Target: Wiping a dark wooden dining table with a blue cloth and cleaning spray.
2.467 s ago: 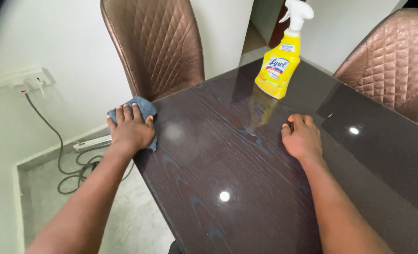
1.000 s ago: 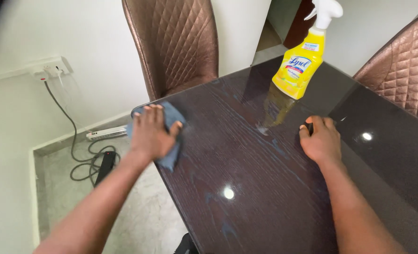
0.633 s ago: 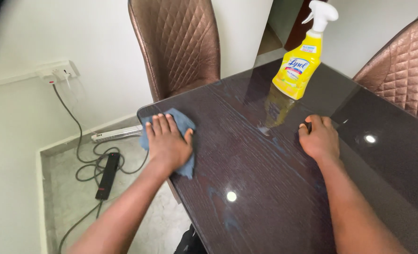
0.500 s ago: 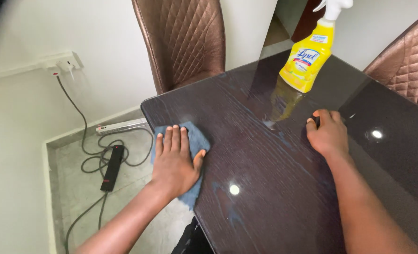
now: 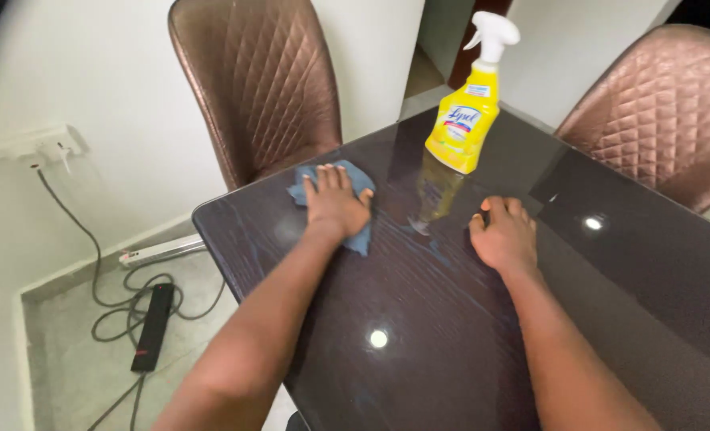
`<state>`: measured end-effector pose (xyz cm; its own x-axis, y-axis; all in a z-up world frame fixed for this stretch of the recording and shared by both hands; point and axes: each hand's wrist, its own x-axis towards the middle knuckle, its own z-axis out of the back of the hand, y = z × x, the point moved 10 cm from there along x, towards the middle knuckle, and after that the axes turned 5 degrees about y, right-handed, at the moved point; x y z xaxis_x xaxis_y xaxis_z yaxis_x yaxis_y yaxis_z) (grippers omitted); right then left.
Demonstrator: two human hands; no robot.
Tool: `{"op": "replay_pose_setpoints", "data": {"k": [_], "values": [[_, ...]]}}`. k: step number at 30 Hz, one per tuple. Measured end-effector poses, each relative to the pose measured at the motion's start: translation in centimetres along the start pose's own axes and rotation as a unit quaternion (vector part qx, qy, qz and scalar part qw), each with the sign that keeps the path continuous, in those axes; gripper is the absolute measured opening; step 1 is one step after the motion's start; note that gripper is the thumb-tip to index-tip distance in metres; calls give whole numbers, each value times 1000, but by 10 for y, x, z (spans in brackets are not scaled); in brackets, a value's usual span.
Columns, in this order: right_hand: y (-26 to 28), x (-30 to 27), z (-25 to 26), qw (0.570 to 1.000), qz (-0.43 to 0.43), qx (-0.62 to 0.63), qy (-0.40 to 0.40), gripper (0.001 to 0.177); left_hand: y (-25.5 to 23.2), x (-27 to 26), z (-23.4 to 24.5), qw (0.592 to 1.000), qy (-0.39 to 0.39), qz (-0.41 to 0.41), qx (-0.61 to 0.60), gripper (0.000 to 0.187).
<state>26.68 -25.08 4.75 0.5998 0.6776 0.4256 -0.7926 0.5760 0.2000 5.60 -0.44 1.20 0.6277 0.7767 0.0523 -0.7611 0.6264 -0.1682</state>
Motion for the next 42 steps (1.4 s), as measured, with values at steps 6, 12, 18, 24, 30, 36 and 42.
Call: {"op": "replay_pose_setpoints", "data": {"k": [6, 12, 18, 24, 30, 36, 42], "values": [[1, -7, 4, 996, -6, 86, 34, 34, -47, -114, 8, 977, 47, -201, -47, 80], [13, -3, 10, 999, 15, 30, 10, 35, 105, -7, 17, 1000, -14, 3, -17, 82], [13, -2, 14, 1000, 13, 23, -6, 33, 66, 55, -1, 999, 36, -34, -19, 82], [14, -4, 14, 999, 9, 50, 3, 32, 33, -21, 1, 976, 17, -214, -47, 83], [21, -3, 13, 1000, -1, -12, 24, 33, 27, 103, -18, 996, 43, -79, -2, 84], [23, 1, 20, 1000, 3, 6, 17, 37, -93, 134, -34, 992, 22, -128, 8, 82], [20, -4, 16, 1000, -15, 2, 27, 34, -167, -32, -11, 959, 33, -282, 13, 77]]}}
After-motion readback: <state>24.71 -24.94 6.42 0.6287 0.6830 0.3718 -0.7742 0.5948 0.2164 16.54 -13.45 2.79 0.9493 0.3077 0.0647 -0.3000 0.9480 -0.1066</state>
